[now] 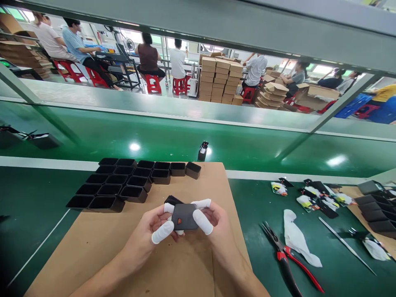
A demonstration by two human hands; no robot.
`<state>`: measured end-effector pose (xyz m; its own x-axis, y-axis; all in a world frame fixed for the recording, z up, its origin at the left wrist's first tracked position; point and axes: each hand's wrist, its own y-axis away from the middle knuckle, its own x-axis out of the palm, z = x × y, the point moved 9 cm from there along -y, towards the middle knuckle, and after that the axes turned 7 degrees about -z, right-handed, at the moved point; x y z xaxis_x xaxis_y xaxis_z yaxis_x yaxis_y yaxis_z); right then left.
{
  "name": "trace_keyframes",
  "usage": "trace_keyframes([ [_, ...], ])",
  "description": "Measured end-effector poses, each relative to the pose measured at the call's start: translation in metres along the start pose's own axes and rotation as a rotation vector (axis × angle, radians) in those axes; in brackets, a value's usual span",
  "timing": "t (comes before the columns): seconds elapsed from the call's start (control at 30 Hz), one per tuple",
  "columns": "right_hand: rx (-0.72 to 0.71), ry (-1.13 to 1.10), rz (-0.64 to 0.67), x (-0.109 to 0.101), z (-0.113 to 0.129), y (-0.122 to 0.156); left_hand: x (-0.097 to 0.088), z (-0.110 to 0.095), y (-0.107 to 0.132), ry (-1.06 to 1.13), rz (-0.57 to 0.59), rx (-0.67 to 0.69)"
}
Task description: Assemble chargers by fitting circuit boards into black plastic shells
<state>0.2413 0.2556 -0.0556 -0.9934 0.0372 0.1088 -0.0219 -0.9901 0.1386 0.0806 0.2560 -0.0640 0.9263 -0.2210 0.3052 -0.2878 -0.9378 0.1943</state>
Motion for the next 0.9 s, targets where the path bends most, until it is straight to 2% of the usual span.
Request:
trace_keyframes([
  [0.17,0.014,0.053,-0.005,0.001,0.007,0.0,0.0,0.0,0.001,-0.039,-0.011,-0.001],
  [0.3,0.07,0.047,0.038,0.005,0.001,0.001,-0.003,0.001,-0.001,-0.045,-0.042,-0.006],
  [0.5,0.217,-0.104,0.24,0.036,-0.022,0.016,-0.018,-0.007,-0.007,-0.057,-0.076,0.003],
  [0.57,0.2,-0.111,0.243,0.041,-0.025,0.019,-0.023,-0.011,-0.005,-0.083,-0.106,0.029],
  [0.63,0.098,-0.006,0.153,0.035,-0.025,0.018,-0.026,-0.015,-0.002,-0.127,-0.123,0.062],
  [0.67,-0.001,0.096,0.088,0.029,-0.021,0.016,-0.026,-0.016,-0.001,-0.16,-0.12,0.072],
  [0.77,-0.421,0.457,-0.06,0.019,0.004,0.019,-0.023,-0.015,-0.001,-0.283,-0.077,0.083],
  [0.83,-0.65,0.598,-0.089,0.02,0.017,0.024,-0.024,-0.016,-0.006,-0.323,-0.046,0.128],
  [0.9,-0.729,0.641,-0.067,0.02,0.02,0.023,-0.025,-0.017,-0.013,-0.308,-0.003,0.178],
])
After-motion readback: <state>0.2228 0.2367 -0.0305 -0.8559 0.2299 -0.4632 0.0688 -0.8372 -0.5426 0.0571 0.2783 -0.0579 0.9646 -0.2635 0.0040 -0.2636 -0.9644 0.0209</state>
